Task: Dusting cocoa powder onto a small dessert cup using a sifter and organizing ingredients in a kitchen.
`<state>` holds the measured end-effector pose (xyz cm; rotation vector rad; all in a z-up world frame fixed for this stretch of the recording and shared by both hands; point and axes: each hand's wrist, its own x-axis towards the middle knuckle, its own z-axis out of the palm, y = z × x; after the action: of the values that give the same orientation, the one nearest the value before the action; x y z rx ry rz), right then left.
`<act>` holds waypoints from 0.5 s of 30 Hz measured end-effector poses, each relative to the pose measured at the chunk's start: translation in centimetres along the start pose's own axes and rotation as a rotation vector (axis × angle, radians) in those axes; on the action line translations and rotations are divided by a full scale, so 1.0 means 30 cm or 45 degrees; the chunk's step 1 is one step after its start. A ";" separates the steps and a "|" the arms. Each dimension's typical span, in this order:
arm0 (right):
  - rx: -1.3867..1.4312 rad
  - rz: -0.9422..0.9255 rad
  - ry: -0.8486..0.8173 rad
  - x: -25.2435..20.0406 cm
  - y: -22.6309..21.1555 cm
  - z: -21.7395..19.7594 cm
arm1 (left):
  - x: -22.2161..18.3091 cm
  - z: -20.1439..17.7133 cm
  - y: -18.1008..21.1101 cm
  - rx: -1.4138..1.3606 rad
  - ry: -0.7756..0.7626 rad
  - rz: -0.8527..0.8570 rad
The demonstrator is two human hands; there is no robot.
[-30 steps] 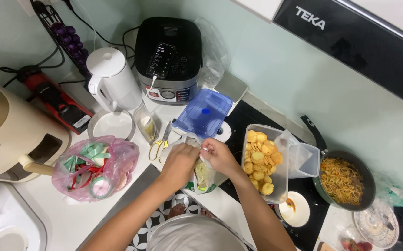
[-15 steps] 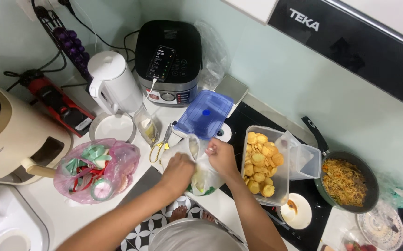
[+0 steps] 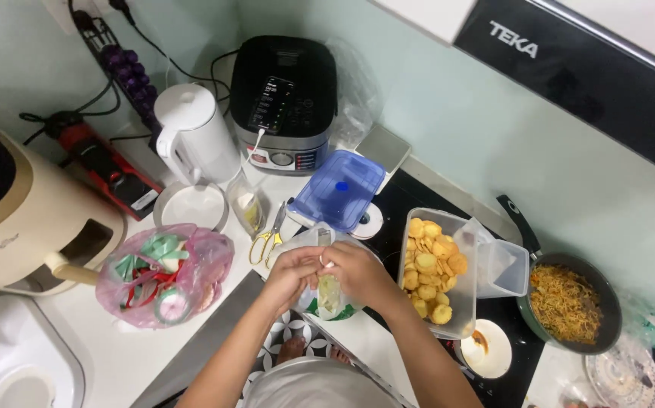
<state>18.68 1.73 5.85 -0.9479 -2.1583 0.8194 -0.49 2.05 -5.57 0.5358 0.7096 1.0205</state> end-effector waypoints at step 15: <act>0.610 0.543 0.103 -0.014 0.247 0.156 | 0.020 -0.004 0.004 0.467 0.019 0.234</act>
<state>18.34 4.13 -2.59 -1.1666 -1.5939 1.3975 -0.45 2.66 -5.73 0.9261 0.8794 1.0702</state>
